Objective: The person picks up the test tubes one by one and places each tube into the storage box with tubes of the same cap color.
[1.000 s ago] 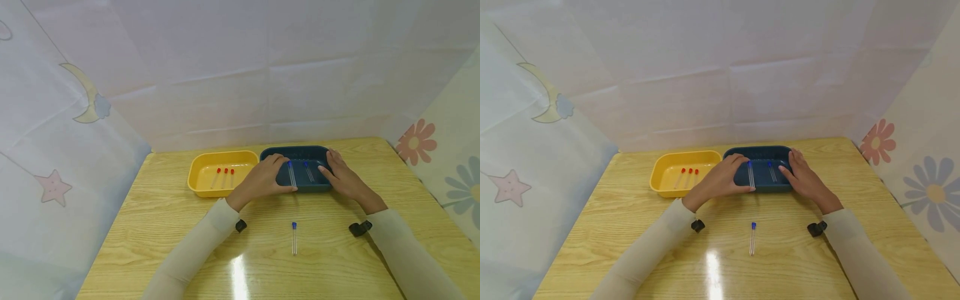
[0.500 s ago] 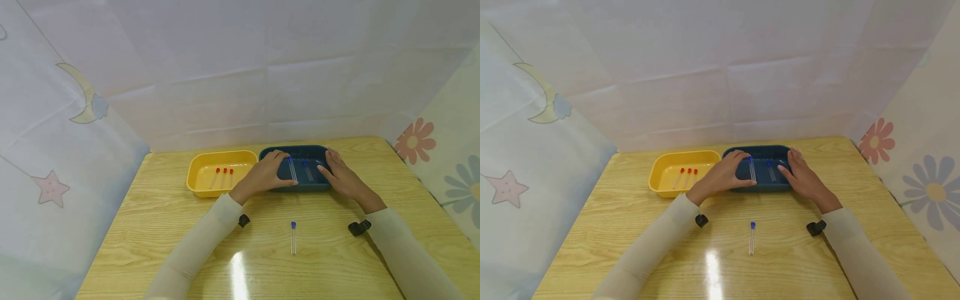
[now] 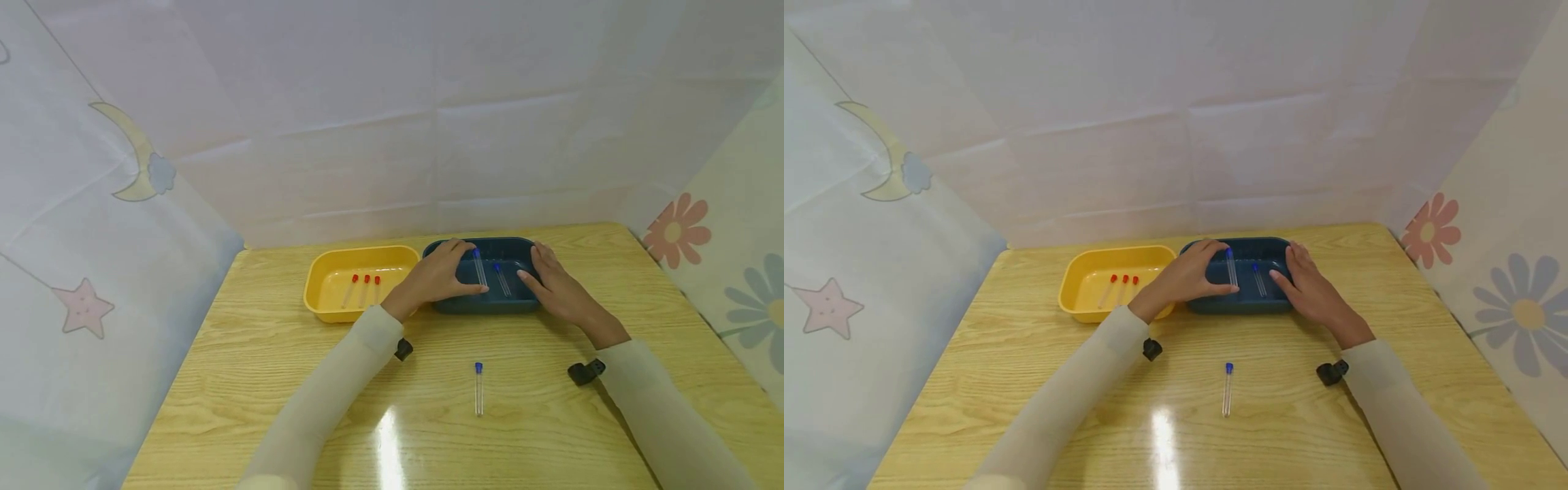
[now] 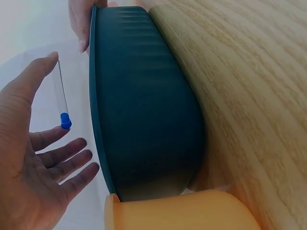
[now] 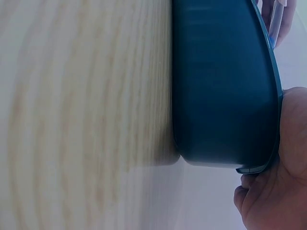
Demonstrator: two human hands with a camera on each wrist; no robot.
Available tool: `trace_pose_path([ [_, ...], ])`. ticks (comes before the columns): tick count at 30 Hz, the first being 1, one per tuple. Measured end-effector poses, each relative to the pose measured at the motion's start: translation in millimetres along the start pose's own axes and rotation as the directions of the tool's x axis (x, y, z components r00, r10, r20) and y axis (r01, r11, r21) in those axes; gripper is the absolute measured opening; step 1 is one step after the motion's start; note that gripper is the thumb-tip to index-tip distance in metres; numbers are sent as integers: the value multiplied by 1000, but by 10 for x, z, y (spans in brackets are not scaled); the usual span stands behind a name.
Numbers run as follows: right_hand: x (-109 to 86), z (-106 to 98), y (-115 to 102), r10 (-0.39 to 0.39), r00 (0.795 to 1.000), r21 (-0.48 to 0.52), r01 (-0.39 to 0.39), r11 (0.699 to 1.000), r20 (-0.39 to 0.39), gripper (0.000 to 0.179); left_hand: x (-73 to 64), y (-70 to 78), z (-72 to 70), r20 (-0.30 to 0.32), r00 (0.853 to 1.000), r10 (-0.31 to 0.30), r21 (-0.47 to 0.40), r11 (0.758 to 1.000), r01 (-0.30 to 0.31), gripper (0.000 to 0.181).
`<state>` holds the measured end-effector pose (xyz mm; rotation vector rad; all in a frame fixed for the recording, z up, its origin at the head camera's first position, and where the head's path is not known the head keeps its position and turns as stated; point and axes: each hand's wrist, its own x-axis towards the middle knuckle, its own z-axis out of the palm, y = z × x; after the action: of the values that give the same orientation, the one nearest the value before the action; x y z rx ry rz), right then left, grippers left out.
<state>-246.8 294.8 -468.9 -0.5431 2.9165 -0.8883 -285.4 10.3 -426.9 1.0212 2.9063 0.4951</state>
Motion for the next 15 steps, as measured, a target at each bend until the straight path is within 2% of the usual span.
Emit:
trace_pose_path([
  [7, -4, 2, 9, 22, 1000, 4, -22, 1000, 8, 80, 75, 11, 5, 11, 1000, -6, -20, 1000, 6, 95],
  [15, 1, 4, 21, 8, 1000, 5, -8, 1000, 6, 79, 125, -11, 37, 36, 999, -35, -16, 999, 35, 95],
])
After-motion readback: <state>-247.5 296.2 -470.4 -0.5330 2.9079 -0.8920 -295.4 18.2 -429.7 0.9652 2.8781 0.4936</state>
